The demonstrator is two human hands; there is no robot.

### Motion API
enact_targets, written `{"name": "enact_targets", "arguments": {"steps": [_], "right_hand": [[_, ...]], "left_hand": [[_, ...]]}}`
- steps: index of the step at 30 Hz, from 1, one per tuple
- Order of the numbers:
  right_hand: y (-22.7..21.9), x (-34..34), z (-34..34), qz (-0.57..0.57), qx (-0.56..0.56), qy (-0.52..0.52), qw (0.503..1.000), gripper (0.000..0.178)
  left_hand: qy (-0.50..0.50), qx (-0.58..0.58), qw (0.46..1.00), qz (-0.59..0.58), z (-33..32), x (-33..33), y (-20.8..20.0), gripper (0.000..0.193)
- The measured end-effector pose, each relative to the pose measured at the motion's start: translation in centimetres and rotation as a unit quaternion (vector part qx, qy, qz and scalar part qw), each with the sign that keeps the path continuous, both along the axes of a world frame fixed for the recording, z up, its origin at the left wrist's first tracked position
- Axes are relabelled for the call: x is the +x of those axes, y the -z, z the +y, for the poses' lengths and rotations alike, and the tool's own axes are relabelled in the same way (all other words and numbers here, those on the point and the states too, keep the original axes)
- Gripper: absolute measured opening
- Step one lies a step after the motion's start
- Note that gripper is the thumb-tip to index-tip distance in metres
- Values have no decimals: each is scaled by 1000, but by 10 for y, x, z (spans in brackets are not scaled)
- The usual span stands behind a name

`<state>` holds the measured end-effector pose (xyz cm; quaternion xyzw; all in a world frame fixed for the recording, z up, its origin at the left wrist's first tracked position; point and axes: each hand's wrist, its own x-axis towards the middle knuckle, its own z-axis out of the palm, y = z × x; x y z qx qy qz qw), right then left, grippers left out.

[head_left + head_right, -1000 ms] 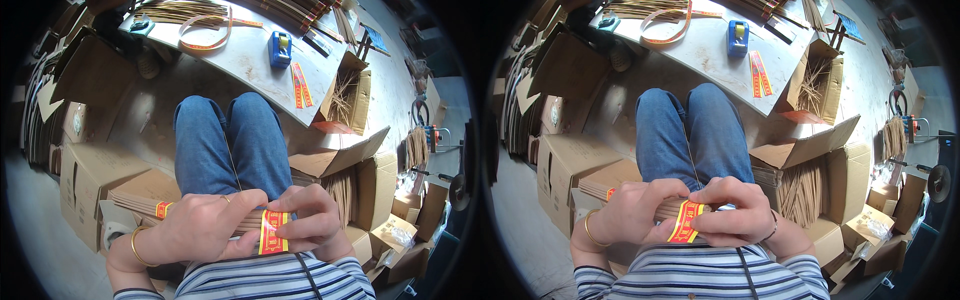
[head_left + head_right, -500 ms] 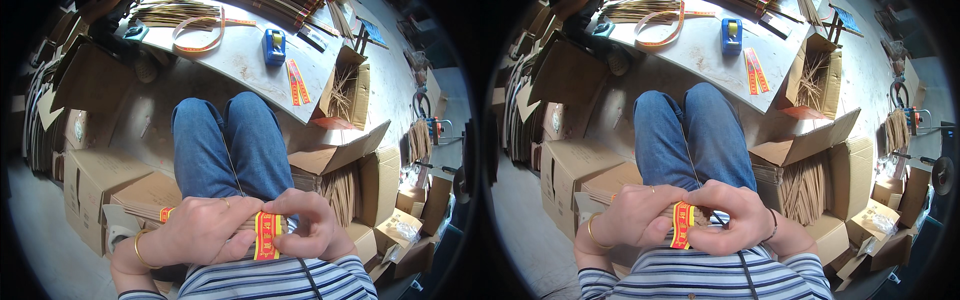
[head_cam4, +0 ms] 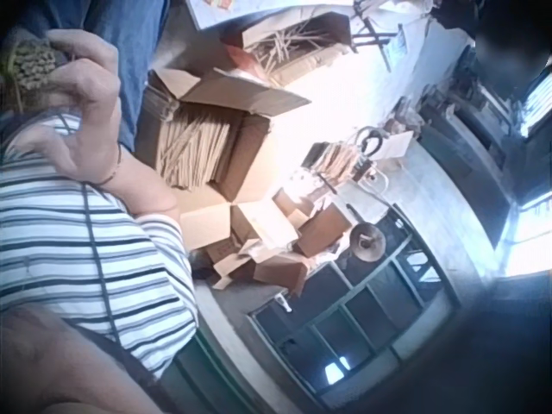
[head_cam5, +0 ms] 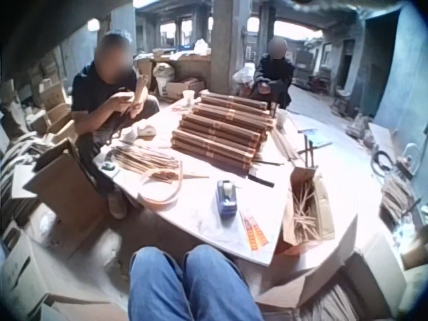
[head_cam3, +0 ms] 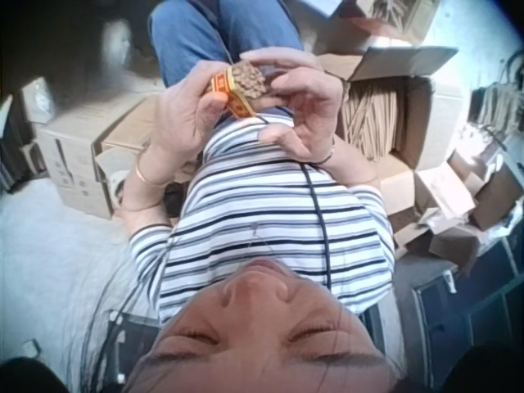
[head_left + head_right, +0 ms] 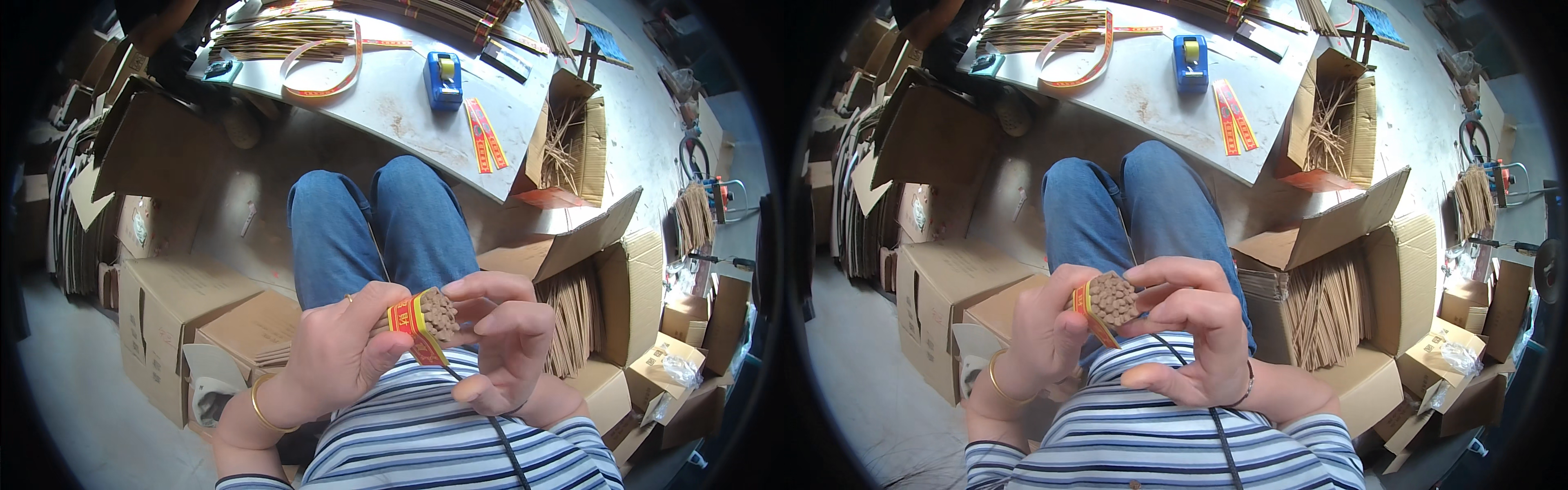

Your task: The person gathers thin wooden sticks, aligns them into a bundle, and wraps a red and yellow paper band around the middle to secure them. The person repeats this process with multiple bundles, placing finished bundles on a nearby table.

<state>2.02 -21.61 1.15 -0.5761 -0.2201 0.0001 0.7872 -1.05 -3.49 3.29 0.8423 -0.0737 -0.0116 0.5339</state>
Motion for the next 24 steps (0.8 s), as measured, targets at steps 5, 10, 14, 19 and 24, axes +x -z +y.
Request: {"name": "enact_targets", "arguments": {"steps": [5,10,14,19,24], "right_hand": [[-16,7,-10,-57,-189,-41,979,38],[-23,12,0,-55,-189,6,980,19],[-22,10,1,-78,-188,25,979,17],[-25,10,-2,-129,-233,20,964,18],[-27,10,-3,-103,-241,-5,965,19]], "left_hand": [[-33,-17,999,-2,0,-1,4,46],[-41,-32,999,-17,-2,0,7,48],[-32,-64,997,27,-2,-2,6,53],[-24,-105,993,44,-4,-1,6,59],[-19,-116,992,46,-3,0,7,61]]}}
